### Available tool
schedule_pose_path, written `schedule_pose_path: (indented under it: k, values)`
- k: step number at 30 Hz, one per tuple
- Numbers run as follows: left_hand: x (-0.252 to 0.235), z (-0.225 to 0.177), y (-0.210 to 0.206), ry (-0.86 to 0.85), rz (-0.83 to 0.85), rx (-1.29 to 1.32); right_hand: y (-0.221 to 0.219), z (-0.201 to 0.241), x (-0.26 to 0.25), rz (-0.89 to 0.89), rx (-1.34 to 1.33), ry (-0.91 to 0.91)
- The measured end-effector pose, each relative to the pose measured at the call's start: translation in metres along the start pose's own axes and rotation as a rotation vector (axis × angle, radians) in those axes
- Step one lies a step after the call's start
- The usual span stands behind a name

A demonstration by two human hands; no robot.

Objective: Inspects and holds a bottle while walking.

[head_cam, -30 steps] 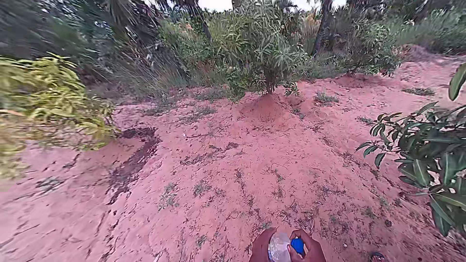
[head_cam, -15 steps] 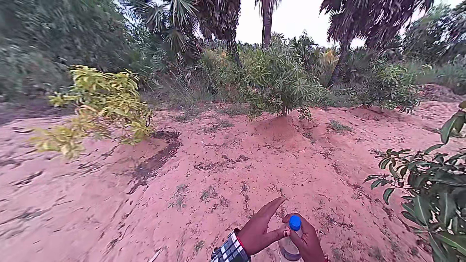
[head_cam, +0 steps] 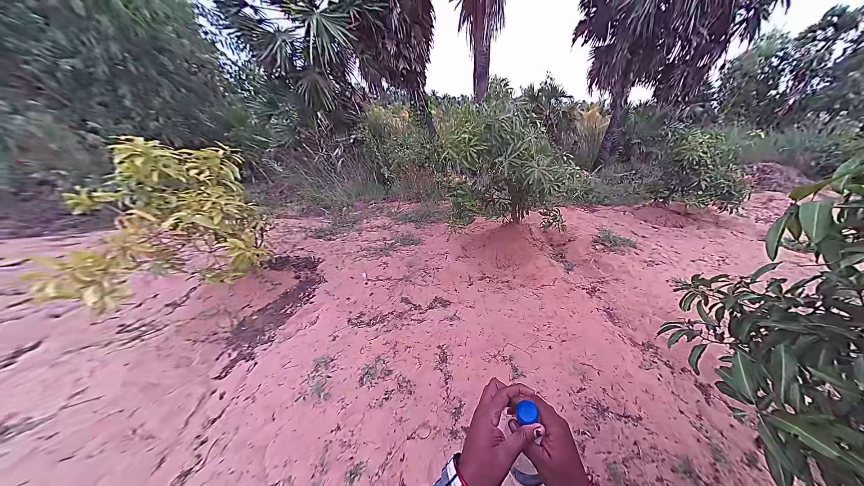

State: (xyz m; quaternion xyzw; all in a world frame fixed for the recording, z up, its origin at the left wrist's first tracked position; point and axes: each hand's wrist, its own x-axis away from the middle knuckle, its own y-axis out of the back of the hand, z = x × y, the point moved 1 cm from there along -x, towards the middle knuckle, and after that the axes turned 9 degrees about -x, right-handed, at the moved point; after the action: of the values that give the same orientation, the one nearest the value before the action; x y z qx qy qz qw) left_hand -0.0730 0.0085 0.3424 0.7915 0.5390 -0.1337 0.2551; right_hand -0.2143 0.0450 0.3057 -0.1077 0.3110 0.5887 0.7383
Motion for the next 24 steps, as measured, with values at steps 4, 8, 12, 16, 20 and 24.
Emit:
schedule_pose_path:
  k: [4, 8, 12, 16, 20, 24]
  values:
    - [0.007, -0.008, 0.000, -0.025, 0.129, -0.138, -0.001, 0.014, -0.001, 0.028, 0.084, 0.045]
    - [0.011, -0.006, 0.013, -0.114, 0.266, 0.006, -0.002, 0.019, -0.002, 0.069, 0.006, -0.023]
    - [0.027, -0.005, 0.013, -0.009, -0.064, 0.043, -0.009, 0.018, 0.003, 0.161, -0.036, -0.056]
    - [0.031, -0.008, 0.014, -0.062, -0.322, -0.017, -0.013, 0.025, 0.000, 0.214, 0.024, 0.003]
    - [0.021, -0.023, 0.024, -0.144, -0.213, -0.142, -0.012, 0.029, -0.009, 0.161, 0.066, 0.126]
    - [0.023, -0.024, 0.021, -0.245, 0.028, -0.090, -0.010, 0.033, -0.013, 0.179, 0.096, 0.144]
